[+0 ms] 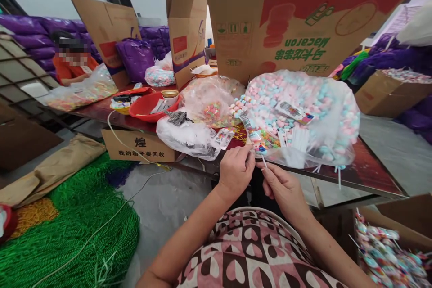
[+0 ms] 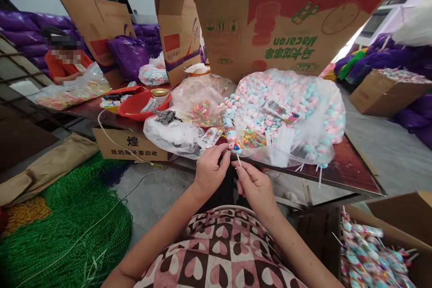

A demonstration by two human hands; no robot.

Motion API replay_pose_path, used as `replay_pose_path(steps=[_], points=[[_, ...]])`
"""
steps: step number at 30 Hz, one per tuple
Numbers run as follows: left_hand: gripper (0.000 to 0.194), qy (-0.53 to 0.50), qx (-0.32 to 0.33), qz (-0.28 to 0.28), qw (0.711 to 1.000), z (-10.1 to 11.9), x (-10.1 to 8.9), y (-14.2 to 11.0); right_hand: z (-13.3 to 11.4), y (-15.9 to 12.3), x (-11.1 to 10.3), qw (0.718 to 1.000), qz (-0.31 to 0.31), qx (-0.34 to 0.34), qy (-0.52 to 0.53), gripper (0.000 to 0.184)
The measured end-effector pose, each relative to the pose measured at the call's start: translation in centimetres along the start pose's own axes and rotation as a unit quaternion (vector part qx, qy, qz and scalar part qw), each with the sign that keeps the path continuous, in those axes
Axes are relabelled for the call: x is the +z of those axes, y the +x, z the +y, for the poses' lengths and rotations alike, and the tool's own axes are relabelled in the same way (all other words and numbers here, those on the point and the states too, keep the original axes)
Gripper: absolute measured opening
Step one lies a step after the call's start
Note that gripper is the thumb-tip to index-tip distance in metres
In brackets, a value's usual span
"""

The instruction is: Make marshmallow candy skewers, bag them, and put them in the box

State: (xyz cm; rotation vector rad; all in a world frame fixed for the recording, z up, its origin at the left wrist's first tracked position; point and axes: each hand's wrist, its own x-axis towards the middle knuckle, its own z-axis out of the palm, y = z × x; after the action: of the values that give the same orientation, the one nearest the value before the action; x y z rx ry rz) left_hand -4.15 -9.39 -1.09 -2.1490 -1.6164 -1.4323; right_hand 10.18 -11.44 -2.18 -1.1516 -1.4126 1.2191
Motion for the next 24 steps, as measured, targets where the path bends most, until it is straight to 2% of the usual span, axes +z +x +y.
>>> replay_pose_path(steps=[4, 7, 14, 24], points=[[0.014, 0.010, 0.000, 0.007, 1.000, 0.0, 0.5, 0.2, 0.4, 0.4, -0.3, 1.000, 0.003, 0.006, 0.010, 0.051], [0.016, 0.007, 0.030, -0.009, 0.999, 0.0, 0.9, 0.4, 0.7, 0.6, -0.4, 1.000, 0.012, -0.003, -0.003, 0.049], [0.019, 0.047, 0.093, 0.008, 0.994, -0.6, 2.1, 0.7, 1.5, 1.2, -1.0, 0.992, 0.045, -0.089, -0.083, 0.039], [0.022, 0.110, 0.104, -0.046, 0.987, -0.4, 2.2, 1.2, 2.4, 1.6, -1.4, 0.958, 0.068, -0.179, -0.213, 0.038]])
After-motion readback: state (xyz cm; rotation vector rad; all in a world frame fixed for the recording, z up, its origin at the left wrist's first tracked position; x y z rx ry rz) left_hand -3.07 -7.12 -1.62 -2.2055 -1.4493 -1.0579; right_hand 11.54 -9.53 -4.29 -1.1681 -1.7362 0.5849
